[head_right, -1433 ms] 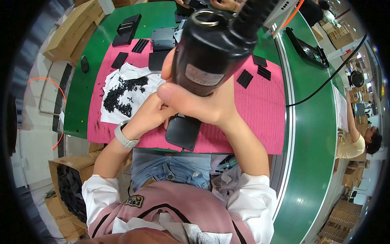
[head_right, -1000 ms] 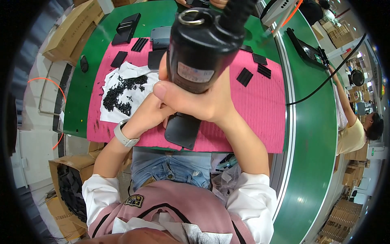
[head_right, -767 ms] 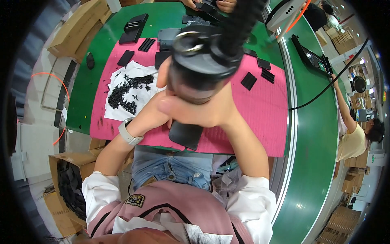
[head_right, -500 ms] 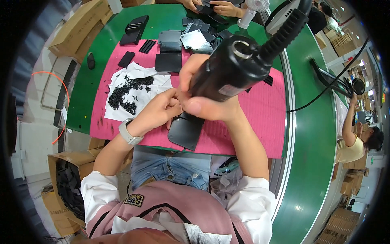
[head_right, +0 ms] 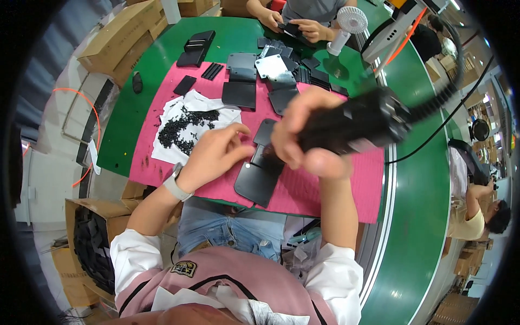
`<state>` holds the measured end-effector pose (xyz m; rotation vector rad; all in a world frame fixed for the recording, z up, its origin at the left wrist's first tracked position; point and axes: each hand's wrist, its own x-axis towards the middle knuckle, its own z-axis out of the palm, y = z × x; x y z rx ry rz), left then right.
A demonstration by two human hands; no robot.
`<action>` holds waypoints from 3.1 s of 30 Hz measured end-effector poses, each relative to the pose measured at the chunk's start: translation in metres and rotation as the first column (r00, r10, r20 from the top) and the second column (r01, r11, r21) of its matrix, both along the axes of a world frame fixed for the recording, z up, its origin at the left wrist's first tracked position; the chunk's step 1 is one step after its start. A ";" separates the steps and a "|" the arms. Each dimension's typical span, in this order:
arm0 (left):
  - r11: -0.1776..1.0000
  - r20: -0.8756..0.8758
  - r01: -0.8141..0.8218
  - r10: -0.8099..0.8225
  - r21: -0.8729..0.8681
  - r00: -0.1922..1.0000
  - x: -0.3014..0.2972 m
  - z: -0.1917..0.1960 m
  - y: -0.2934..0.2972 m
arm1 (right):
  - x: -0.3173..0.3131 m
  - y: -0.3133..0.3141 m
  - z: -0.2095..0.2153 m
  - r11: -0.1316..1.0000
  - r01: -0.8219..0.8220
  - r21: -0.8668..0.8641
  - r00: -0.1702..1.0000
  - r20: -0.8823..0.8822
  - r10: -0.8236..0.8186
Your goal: Assemble small plastic components using an electric screwdriver at a workbench.
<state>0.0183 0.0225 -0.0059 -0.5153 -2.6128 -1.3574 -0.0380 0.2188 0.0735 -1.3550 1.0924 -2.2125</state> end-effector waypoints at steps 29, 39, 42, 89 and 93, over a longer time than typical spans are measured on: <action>0.749 0.297 -0.064 -0.182 0.660 0.937 0.010 0.013 -0.014 | 0.004 0.012 -0.005 0.928 0.174 -0.330 0.982 0.132 -0.137; 0.612 0.332 -0.036 -0.377 0.790 0.865 0.007 0.009 0.004 | 0.006 0.014 -0.011 0.901 0.263 -0.345 0.957 0.212 -0.198; 0.600 0.292 -0.018 -0.364 0.800 0.884 0.006 0.004 0.005 | 0.008 0.012 -0.011 0.917 0.264 -0.300 0.958 0.191 -0.214; 0.983 -0.208 0.177 -0.182 -0.046 0.961 0.003 -0.005 0.038 | 0.008 0.020 -0.007 0.920 0.315 0.232 0.942 0.045 -0.333; 0.987 -0.207 0.154 -0.161 -0.049 0.965 0.003 -0.004 0.036 | 0.019 0.012 -0.008 0.919 0.319 0.232 0.941 0.034 -0.336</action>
